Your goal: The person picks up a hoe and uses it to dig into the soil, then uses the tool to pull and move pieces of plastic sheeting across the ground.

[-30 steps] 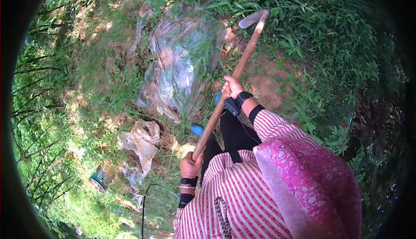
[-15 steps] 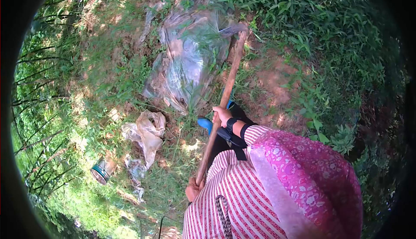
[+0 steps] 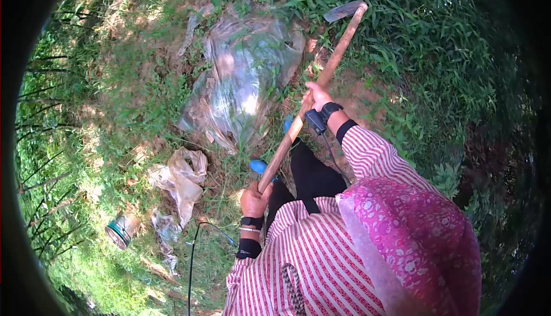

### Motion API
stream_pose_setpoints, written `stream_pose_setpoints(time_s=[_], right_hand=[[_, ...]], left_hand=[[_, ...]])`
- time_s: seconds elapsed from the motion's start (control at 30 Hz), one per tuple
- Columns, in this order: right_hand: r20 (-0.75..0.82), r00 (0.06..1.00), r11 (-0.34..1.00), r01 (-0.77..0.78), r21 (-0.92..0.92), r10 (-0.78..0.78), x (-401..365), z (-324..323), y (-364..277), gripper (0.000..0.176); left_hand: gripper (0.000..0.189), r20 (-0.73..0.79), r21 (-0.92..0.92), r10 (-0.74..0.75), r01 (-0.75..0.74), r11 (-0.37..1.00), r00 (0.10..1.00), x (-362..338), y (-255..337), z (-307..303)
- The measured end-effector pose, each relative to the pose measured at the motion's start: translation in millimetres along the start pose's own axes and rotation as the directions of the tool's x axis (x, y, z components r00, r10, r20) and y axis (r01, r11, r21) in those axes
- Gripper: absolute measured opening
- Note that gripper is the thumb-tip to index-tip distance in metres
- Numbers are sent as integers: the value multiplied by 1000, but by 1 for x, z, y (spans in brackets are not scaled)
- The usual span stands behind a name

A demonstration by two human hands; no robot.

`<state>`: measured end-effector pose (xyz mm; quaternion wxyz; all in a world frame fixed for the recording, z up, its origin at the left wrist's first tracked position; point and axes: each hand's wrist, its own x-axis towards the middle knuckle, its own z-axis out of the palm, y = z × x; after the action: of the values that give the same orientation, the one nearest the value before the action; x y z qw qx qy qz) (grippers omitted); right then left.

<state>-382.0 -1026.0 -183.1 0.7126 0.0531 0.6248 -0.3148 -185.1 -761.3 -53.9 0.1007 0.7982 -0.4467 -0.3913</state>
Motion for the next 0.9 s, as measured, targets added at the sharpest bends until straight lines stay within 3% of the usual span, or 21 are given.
stream_pose_setpoints(time_s=[0.13,0.17,0.23,0.27,0.3,0.37,0.4,0.47,0.5,0.53,0.57,0.63,0.7,0.77,0.83,0.9], right_hand=[[-9,996,992,82,-101,-83,34,8,5,22],[-35,998,989,41,-145,-46,27,11,24,21],[60,995,995,78,-60,-75,25,-5,95,21],[-4,1000,994,21,-106,-21,4,-10,131,18],[-73,997,988,-41,-149,30,-15,-20,166,16],[-24,971,968,-241,-75,239,-42,-51,222,20],[-29,960,954,-282,-107,280,-59,-59,237,19],[-39,943,932,-334,-141,332,-79,-67,257,19],[-95,932,906,-362,-220,349,-81,-70,263,19],[-150,922,874,-387,-295,357,-79,-70,264,19],[-151,923,874,-384,-298,354,-71,-73,260,19],[-175,922,898,-380,-222,347,-50,-85,241,17],[-199,919,918,-371,-143,340,-31,-89,218,15],[-201,947,961,-268,-66,250,-27,-73,177,16],[-130,980,987,-157,-25,153,-10,-63,139,18],[-44,984,985,-171,35,172,22,-66,106,19]], left_hand=[[33,-2,19,-8,8,1000,1000,2,12,-8],[32,33,30,-45,44,999,998,-4,9,-10],[34,34,22,-141,140,990,989,-54,-30,-4],[34,-30,-10,-154,154,988,988,-87,-46,-8],[34,-45,131,-180,185,974,983,-115,-61,-12],[34,36,298,-327,302,905,944,-159,-75,-34],[36,2,302,-428,408,862,904,-170,-67,-47],[36,67,37,-443,441,897,894,-203,-110,-48],[36,65,34,-445,444,895,893,-211,-138,-40],[36,127,14,-386,387,922,914,-213,-168,-29],[36,188,-11,-322,330,944,928,-198,-147,-37],[36,107,60,-396,391,918,912,-175,-116,-31],[35,36,195,-234,223,955,972,-137,-96,-32],[35,7,283,-118,111,953,993,-99,-86,-29],[38,11,239,-102,96,966,995,-63,-72,-24],[37,-27,212,18,-12,977,999,-37,-46,-26]])
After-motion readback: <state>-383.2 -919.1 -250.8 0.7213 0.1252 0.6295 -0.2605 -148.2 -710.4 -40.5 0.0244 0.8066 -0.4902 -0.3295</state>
